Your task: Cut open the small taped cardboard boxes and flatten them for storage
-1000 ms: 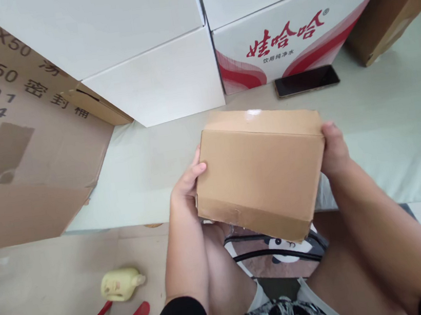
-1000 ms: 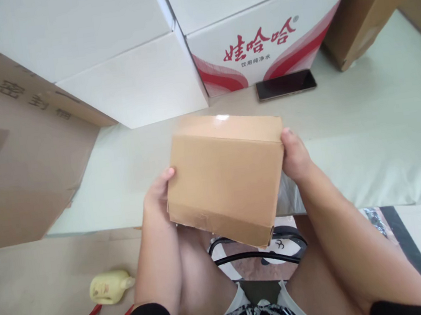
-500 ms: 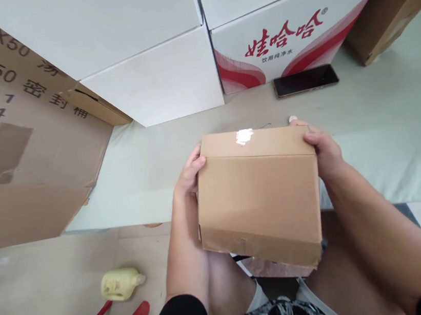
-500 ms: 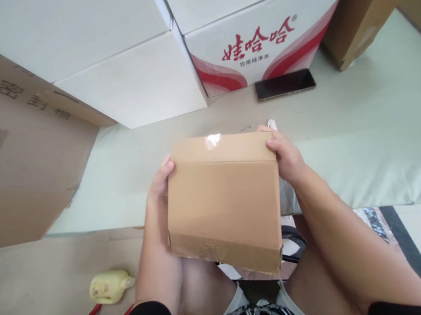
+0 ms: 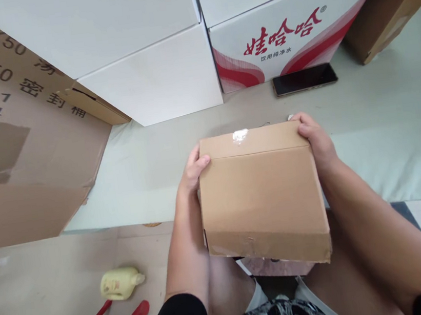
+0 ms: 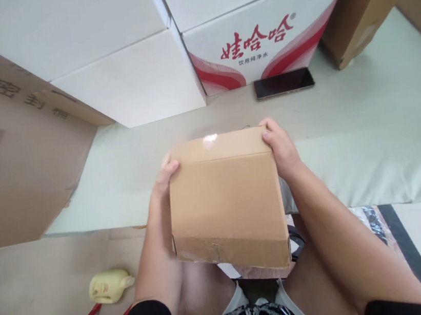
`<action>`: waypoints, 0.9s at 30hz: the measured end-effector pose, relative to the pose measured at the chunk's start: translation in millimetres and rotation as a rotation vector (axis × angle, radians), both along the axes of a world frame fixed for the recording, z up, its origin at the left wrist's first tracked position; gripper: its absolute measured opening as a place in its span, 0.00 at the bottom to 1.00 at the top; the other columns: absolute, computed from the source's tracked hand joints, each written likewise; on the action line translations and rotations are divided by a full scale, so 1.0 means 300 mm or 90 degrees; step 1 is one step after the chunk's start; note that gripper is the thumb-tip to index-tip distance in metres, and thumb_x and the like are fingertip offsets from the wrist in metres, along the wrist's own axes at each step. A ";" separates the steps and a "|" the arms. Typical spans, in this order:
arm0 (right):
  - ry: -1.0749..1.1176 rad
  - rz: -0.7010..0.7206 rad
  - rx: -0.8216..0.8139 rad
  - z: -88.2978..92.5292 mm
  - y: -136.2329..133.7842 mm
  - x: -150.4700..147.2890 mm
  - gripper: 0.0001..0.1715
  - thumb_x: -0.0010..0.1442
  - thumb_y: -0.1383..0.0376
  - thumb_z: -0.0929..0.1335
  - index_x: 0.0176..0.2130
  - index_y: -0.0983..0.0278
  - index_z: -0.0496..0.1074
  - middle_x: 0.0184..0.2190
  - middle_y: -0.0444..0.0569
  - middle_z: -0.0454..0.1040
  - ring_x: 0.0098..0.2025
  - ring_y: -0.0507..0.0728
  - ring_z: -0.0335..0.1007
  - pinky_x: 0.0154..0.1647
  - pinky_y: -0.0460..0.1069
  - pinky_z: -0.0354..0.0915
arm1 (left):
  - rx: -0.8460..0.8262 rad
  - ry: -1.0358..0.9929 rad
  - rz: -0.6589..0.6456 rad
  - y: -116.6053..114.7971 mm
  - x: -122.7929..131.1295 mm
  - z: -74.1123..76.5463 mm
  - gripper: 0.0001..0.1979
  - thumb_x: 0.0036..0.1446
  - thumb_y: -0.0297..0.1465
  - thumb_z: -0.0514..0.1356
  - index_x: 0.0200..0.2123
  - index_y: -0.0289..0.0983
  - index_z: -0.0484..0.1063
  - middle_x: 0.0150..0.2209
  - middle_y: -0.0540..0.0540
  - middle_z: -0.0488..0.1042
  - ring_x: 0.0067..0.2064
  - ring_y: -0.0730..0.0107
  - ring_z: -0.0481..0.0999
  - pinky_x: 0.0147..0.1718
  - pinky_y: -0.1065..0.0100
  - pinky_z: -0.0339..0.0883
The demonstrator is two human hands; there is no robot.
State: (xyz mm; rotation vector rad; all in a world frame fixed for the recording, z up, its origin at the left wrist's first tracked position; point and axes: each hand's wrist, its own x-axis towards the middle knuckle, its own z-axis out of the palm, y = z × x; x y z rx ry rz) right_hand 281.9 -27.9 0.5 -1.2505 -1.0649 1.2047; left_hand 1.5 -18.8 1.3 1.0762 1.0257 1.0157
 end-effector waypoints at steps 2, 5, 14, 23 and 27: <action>-0.018 -0.037 -0.020 -0.011 0.010 0.007 0.15 0.52 0.52 0.66 0.32 0.58 0.59 0.27 0.41 0.59 0.28 0.53 0.53 0.31 0.49 0.53 | 0.053 0.036 0.023 0.031 -0.010 -0.020 0.31 0.44 0.51 0.72 0.47 0.41 0.71 0.41 0.45 0.75 0.41 0.61 0.78 0.36 0.66 0.72; -0.060 -0.082 -0.064 -0.022 0.021 0.022 0.10 0.55 0.57 0.67 0.33 0.58 0.63 0.29 0.42 0.62 0.29 0.54 0.56 0.31 0.50 0.54 | 0.109 0.125 0.066 0.059 -0.024 -0.044 0.33 0.42 0.52 0.72 0.46 0.43 0.66 0.37 0.49 0.66 0.33 0.70 0.69 0.30 0.69 0.64; -0.055 0.031 -0.161 -0.013 0.007 0.035 0.33 0.55 0.52 0.71 0.59 0.50 0.64 0.51 0.49 0.73 0.46 0.61 0.75 0.43 0.56 0.73 | 0.161 0.348 0.211 0.076 -0.021 -0.063 0.25 0.43 0.43 0.68 0.42 0.42 0.64 0.34 0.51 0.59 0.36 0.67 0.64 0.38 0.66 0.64; -0.192 0.052 -0.177 -0.053 0.006 0.095 0.39 0.54 0.61 0.71 0.63 0.51 0.62 0.62 0.52 0.73 0.54 0.66 0.76 0.56 0.65 0.74 | -0.022 0.609 0.184 0.042 0.000 -0.044 0.41 0.51 0.48 0.71 0.64 0.43 0.62 0.62 0.33 0.64 0.68 0.44 0.64 0.66 0.46 0.58; -0.290 0.046 -0.125 -0.084 0.009 0.116 0.37 0.53 0.63 0.71 0.61 0.53 0.65 0.64 0.53 0.71 0.60 0.67 0.73 0.61 0.66 0.70 | -0.078 0.651 0.149 0.026 -0.018 -0.040 0.46 0.48 0.48 0.73 0.66 0.42 0.60 0.62 0.30 0.67 0.65 0.41 0.69 0.64 0.43 0.62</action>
